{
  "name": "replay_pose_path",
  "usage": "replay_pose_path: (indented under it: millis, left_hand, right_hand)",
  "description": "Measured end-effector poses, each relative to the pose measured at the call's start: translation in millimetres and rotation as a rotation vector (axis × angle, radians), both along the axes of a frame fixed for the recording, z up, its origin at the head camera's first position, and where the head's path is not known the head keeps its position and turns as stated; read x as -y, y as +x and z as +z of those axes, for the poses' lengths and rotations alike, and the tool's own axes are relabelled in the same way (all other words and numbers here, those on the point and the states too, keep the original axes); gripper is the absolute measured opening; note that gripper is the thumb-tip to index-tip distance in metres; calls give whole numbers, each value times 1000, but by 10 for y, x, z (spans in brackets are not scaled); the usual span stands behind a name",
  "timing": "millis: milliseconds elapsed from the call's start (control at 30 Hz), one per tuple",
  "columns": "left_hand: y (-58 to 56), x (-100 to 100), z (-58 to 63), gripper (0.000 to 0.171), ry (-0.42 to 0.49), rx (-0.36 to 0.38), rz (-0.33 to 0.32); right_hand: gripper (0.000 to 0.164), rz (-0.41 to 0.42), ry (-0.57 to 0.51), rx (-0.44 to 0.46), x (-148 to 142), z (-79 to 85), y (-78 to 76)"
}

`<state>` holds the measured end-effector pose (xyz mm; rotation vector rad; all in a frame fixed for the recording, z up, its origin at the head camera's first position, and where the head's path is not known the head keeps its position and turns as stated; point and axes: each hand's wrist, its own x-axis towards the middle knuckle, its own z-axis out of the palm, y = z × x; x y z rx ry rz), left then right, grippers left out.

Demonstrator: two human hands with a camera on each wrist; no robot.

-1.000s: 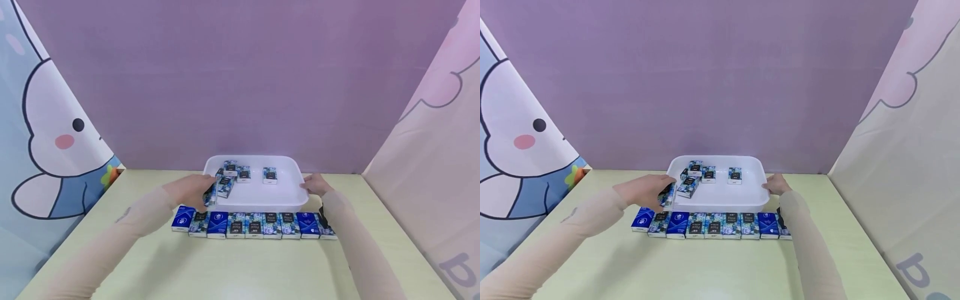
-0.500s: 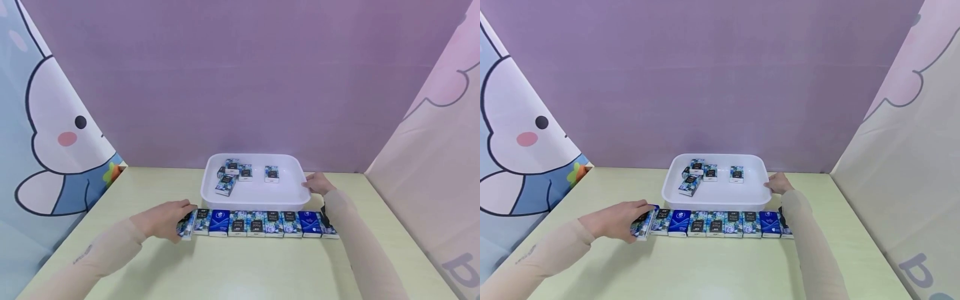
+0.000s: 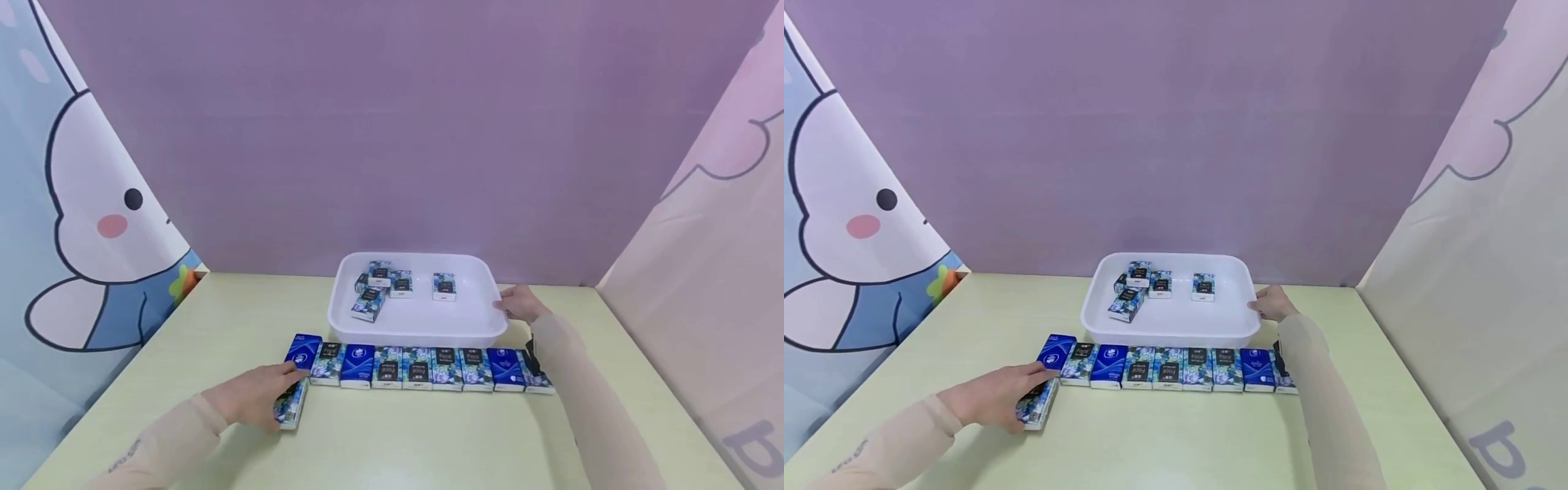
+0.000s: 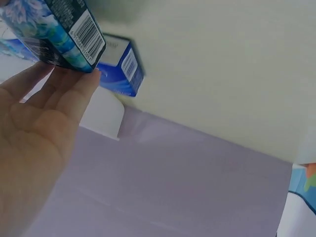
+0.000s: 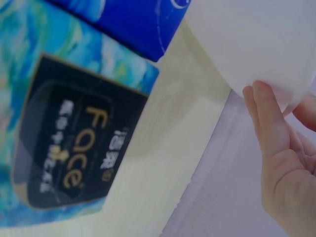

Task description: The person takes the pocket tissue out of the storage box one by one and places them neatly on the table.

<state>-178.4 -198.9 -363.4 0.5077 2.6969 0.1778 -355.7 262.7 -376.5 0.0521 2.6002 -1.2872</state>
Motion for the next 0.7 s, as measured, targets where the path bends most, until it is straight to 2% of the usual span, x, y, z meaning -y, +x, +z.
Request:
replay_pose_path:
  millis: [167,400,567,700]
  left_hand:
    - [41,27,-72,87,6,-24,-14]
    - [98,66,-110,75,13,-65,1]
    - [111,82,-135,67,19,-140,11]
    - [103,72,-152,64,8,-201,-17]
  right_hand:
    - [41,8,-11,3,14,-11,-44]
    - [42,16,-14,26,41,-3,-33]
    - [43,26,2,31,29,-1,-18]
    - [43,25,2,31,1,30,11]
